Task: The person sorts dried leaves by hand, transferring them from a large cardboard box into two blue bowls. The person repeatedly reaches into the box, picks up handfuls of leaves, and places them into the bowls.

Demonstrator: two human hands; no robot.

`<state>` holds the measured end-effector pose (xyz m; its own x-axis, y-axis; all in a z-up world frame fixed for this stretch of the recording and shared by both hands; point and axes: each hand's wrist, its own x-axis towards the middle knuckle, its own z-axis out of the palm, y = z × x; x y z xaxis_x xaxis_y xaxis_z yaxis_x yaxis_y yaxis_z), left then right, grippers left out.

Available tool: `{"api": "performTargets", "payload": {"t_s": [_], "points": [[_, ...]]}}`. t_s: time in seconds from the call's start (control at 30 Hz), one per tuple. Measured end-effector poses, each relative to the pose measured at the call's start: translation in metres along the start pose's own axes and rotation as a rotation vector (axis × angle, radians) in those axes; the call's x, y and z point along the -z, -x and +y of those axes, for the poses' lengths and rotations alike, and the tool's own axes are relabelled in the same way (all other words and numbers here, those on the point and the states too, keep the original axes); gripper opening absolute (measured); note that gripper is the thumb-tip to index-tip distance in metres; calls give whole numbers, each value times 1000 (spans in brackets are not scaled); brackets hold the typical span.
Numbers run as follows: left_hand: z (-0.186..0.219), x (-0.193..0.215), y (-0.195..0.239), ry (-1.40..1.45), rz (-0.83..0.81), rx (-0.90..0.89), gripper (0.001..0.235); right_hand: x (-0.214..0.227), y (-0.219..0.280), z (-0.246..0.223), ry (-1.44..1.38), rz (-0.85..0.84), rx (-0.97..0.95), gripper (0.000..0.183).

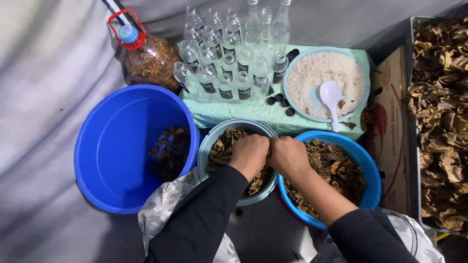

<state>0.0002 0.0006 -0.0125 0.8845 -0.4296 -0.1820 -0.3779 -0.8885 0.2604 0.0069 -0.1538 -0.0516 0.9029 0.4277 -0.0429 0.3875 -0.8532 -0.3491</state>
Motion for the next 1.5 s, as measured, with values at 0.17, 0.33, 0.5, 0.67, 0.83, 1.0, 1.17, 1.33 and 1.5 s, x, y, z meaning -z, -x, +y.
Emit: {"api": "performTargets", "payload": {"t_s": [0.17,0.33,0.5,0.67,0.83,1.0,1.17,1.33,1.5], "points": [[29,22,14,-158,98,54,18,-17,-5,8,-113,-118,-131,43],[25,-16,4,-307,132,56,4,1,-1,-3,-210,-117,-81,26],[4,-26,2,-86,71,180,10,6,8,-18,-12,-22,30,20],[4,3,3,-18,-32,189,10,-9,9,-15,164,43,83,20],[-5,-28,-6,-41,8,163,19,-28,4,-7,-13,-77,-40,23],[-6,-28,1,15,10,211,26,-27,3,-20,-165,-131,-62,20],[-9,-38,8,-415,-399,485,53,-50,15,-37,-34,-209,61,87],[8,12,2,-205,-487,479,60,-20,4,-9,173,-138,109,50],[56,-4,-82,27,-103,119,28,54,-42,98,113,29,-153,37]]}}
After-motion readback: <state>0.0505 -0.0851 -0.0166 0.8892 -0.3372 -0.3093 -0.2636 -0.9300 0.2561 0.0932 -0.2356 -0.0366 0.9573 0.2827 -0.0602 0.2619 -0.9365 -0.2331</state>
